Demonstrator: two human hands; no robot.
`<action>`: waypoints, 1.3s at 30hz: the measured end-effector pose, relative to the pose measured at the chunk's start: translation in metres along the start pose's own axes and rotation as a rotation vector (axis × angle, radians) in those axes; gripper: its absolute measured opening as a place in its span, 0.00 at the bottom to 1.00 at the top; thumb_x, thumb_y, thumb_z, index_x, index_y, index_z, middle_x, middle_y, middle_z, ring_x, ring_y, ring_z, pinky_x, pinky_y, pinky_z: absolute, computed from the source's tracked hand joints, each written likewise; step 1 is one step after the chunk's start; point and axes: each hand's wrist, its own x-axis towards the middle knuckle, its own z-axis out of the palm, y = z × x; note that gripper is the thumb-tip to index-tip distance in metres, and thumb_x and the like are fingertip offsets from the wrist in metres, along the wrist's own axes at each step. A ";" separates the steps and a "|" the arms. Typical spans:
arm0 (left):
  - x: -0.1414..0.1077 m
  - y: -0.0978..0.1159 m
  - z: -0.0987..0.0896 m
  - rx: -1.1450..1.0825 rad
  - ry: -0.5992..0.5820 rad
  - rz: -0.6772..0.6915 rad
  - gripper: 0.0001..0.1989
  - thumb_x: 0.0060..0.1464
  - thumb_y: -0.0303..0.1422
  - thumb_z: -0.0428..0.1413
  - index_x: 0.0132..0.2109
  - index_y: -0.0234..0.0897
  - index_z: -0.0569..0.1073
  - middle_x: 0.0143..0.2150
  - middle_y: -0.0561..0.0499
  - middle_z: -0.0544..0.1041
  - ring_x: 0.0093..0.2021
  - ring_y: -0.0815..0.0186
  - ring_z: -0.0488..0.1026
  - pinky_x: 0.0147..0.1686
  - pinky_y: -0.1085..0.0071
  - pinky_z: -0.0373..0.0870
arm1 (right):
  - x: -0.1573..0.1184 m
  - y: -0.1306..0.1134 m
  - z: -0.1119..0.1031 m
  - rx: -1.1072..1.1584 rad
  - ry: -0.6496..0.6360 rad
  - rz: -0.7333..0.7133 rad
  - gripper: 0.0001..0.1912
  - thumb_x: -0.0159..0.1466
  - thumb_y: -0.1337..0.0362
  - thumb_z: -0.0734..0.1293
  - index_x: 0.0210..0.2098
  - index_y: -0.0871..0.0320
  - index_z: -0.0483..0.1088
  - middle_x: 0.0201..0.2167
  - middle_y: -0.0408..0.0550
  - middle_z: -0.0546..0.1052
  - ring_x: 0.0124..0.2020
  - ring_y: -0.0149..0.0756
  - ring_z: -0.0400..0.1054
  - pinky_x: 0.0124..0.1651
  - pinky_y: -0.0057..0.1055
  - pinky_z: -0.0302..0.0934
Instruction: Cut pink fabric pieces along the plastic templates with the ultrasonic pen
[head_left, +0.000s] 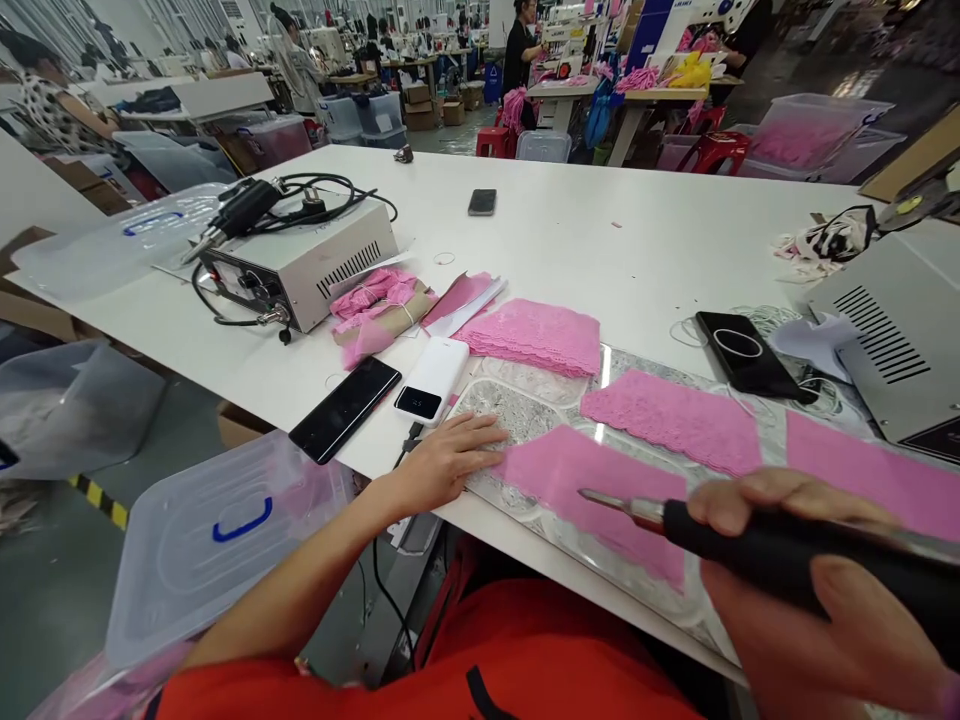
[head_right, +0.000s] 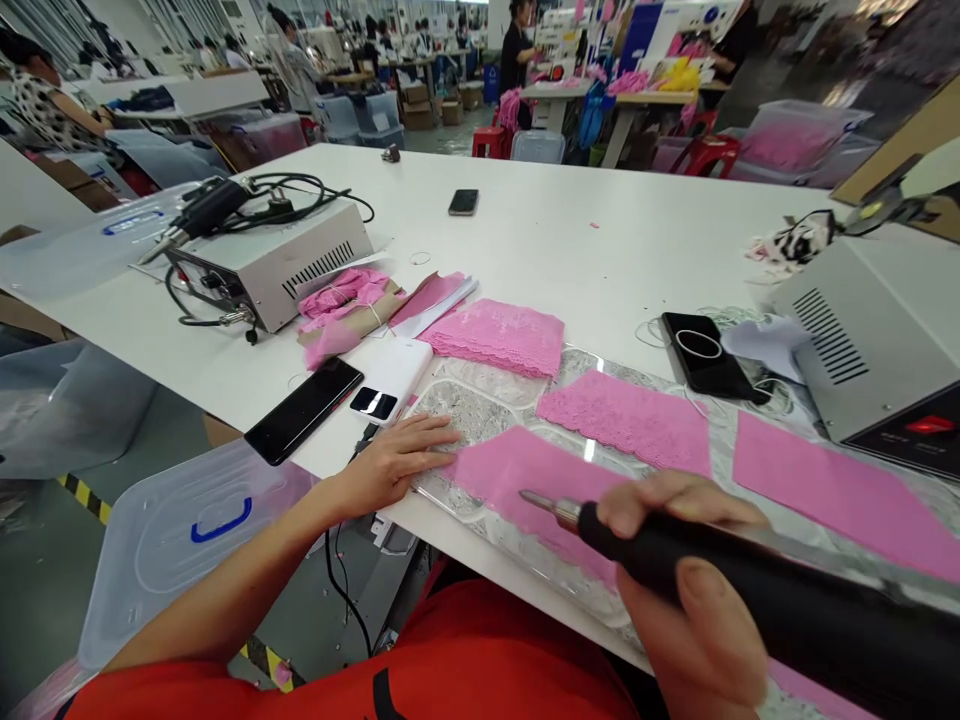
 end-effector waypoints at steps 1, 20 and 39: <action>0.000 0.000 0.001 -0.010 0.017 0.004 0.21 0.56 0.16 0.45 0.49 0.36 0.75 0.57 0.46 0.74 0.64 0.60 0.64 0.61 0.54 0.65 | 0.004 0.002 0.014 0.007 -0.010 -0.040 0.10 0.52 0.58 0.70 0.32 0.54 0.71 0.30 0.44 0.69 0.23 0.32 0.63 0.29 0.39 0.63; -0.004 0.005 0.011 -0.038 0.111 -0.046 0.20 0.54 0.15 0.47 0.46 0.36 0.77 0.59 0.47 0.72 0.66 0.56 0.60 0.61 0.55 0.66 | 0.003 0.035 0.078 0.006 -0.238 -0.013 0.08 0.57 0.59 0.69 0.34 0.55 0.69 0.31 0.43 0.68 0.25 0.29 0.64 0.28 0.34 0.64; -0.004 0.006 0.007 -0.033 0.090 -0.064 0.23 0.49 0.13 0.46 0.45 0.36 0.76 0.60 0.47 0.72 0.67 0.56 0.58 0.62 0.55 0.64 | 0.003 0.037 0.081 -0.009 -0.329 0.000 0.05 0.59 0.62 0.68 0.32 0.56 0.67 0.31 0.43 0.68 0.26 0.30 0.66 0.30 0.34 0.66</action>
